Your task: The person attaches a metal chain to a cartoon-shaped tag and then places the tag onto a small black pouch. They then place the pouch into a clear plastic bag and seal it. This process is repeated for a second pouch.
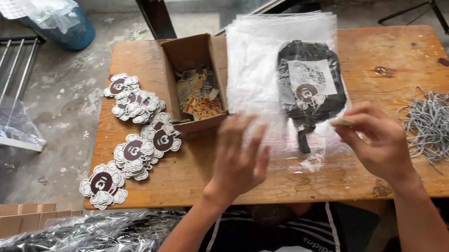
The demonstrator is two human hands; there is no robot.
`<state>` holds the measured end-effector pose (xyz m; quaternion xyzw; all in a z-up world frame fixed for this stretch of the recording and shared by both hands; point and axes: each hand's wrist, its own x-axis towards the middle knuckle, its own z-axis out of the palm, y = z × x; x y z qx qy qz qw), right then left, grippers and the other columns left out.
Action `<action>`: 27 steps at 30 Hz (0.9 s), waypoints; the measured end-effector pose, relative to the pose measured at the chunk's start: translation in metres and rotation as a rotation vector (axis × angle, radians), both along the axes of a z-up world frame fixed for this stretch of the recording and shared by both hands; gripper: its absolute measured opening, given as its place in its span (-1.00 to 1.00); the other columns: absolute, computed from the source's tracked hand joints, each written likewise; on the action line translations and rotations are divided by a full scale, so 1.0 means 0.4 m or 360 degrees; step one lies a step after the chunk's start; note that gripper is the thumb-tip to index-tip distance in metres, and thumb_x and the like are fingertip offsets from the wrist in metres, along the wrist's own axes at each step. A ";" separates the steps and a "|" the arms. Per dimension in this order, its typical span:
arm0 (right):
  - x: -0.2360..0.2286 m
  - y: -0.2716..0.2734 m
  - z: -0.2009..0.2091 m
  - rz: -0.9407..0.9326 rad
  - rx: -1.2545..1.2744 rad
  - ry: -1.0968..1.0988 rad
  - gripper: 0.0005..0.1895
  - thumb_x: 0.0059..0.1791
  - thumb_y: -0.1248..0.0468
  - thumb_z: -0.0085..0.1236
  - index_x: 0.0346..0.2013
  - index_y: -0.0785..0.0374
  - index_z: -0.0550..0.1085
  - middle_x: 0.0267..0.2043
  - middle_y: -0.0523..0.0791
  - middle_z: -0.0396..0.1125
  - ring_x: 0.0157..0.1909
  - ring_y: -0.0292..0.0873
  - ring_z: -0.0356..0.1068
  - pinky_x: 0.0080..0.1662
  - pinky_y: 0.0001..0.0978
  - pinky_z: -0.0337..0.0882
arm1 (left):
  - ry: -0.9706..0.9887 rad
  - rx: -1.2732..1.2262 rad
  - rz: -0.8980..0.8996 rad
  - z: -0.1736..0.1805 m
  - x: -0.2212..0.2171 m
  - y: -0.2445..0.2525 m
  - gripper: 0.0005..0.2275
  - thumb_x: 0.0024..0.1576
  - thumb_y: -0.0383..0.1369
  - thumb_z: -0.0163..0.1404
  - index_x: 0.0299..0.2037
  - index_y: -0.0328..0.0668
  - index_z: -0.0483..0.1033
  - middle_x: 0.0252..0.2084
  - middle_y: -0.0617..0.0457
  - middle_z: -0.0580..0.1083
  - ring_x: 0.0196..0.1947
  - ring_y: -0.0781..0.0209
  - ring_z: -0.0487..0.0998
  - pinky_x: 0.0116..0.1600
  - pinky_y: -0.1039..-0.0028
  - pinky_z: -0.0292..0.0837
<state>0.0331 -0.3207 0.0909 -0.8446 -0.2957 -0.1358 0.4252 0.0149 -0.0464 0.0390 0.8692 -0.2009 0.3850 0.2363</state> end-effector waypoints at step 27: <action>-0.233 0.037 -0.112 -0.0702 0.0197 0.0123 -0.78 -0.03 0.31 0.14 -0.12 0.24 0.61 -0.13 -0.12 0.56 -0.12 -0.24 0.57 -0.07 -0.44 0.49 | 0.0607 0.0115 -0.0512 0.000 0.111 -0.193 -0.92 0.15 -0.47 0.04 -0.27 -0.22 0.38 -0.35 -0.05 0.38 -0.36 -0.04 0.41 -0.26 0.20 0.35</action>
